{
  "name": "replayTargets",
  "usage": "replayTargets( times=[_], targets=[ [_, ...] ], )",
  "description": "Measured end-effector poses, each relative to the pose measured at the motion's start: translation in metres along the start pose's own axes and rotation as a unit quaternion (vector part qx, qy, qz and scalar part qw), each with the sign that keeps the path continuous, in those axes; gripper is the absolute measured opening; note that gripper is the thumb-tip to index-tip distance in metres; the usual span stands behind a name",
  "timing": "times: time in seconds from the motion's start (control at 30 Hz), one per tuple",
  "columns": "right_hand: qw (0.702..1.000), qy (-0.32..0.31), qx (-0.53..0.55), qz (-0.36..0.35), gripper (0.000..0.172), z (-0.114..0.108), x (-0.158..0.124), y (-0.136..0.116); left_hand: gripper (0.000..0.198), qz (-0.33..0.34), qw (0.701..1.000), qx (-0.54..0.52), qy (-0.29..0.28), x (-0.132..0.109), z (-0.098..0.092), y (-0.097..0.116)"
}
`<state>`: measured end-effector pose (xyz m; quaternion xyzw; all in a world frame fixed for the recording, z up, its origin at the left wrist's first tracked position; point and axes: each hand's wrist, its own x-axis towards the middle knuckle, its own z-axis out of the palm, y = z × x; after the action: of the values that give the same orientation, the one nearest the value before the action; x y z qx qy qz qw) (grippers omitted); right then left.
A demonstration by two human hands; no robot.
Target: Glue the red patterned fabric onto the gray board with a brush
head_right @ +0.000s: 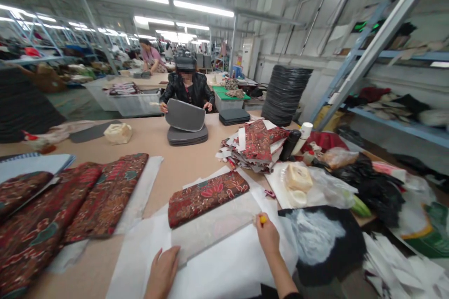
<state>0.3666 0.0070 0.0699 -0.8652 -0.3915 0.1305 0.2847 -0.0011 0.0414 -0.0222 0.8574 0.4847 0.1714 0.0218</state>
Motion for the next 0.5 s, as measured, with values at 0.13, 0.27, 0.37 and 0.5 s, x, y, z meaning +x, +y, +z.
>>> replayTargets(
  times=[0.13, 0.27, 0.37, 0.5],
  targets=[
    [0.98, -0.109, 0.106, -0.125, 0.024, 0.03, -0.039, -0.041, 0.031, -0.028, 0.999, -0.011, -0.032, 0.005, 0.003, -0.003],
    [0.969, -0.162, 0.095, -0.161, 0.019, 0.056, -0.036, -0.057, 0.032, -0.042, 0.998, -0.008, -0.037, 0.006, 0.015, -0.007],
    [0.995, -0.08, 0.001, -0.065, 0.024, 0.032, 0.001, -0.031, 0.033, -0.058, 0.998, 0.0, -0.029, 0.003, 0.022, -0.01],
    [0.987, -0.016, -0.154, 0.033, 0.03, -0.009, 0.037, -0.002, 0.034, -0.052, 0.997, -0.003, -0.053, 0.001, 0.02, -0.011]
  ],
)
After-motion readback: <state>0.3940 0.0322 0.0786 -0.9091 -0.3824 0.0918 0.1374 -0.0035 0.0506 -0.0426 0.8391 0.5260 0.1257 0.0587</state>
